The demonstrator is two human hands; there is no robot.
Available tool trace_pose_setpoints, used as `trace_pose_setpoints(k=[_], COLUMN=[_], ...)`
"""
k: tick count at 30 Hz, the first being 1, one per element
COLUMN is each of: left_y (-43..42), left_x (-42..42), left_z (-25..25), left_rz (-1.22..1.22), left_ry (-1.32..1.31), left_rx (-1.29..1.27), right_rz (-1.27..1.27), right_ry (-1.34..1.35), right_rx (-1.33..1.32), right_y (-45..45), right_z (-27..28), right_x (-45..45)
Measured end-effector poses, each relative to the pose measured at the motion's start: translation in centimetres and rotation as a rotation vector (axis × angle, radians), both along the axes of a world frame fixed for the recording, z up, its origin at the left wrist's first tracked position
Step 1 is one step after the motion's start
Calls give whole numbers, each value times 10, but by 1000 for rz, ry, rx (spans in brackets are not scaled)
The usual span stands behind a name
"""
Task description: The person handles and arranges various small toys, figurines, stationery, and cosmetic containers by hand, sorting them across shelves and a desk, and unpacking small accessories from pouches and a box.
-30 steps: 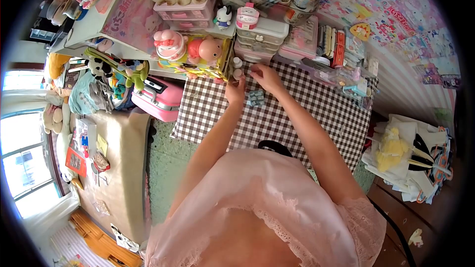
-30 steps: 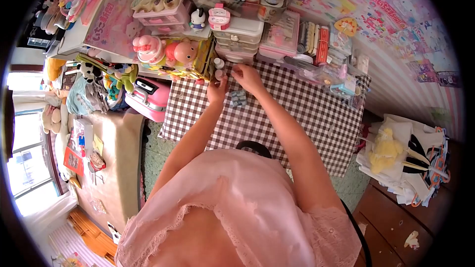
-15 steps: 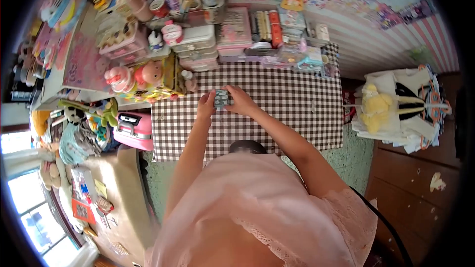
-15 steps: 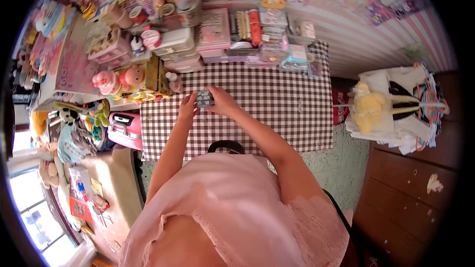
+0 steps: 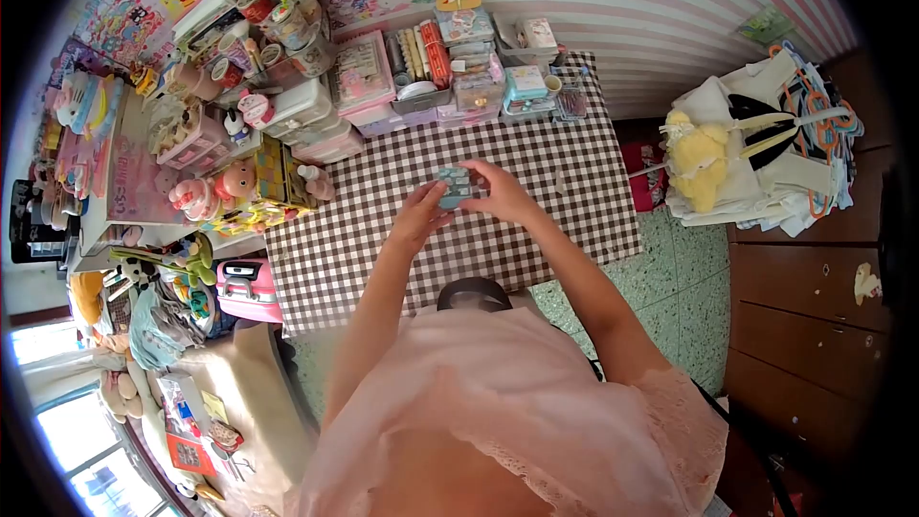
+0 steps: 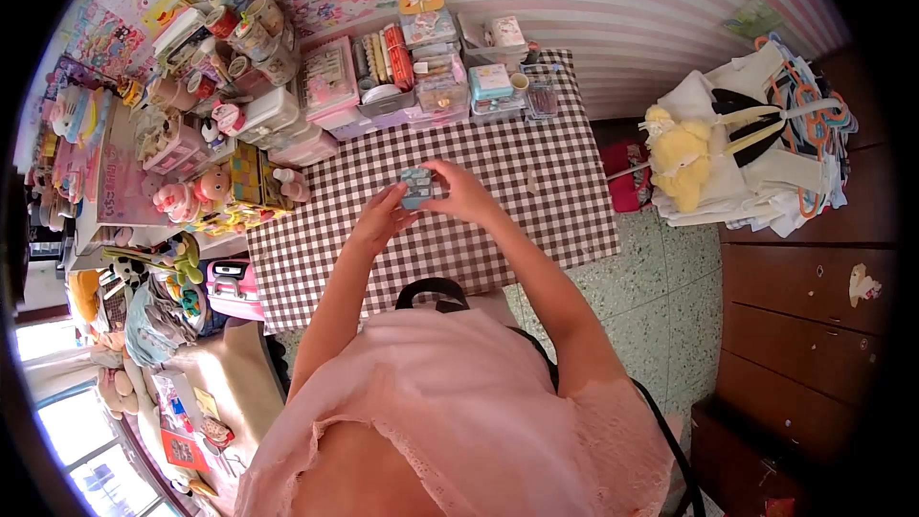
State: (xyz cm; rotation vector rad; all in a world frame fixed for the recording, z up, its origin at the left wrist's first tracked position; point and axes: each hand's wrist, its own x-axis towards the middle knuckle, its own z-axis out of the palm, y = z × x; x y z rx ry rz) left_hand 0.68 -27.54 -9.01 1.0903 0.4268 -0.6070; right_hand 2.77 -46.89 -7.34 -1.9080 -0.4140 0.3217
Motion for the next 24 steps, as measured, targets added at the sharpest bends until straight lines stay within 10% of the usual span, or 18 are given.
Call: trace_pose_setpoints(k=[24], left_y=[-19], left_x=[-134], left_z=[107], left_rz=[240], left_ry=[-449], left_rx=[-178], right_rz=[128], right_ry=[-145], right_rx=[225], right_y=[-2], right_z=[111], right_x=[-83])
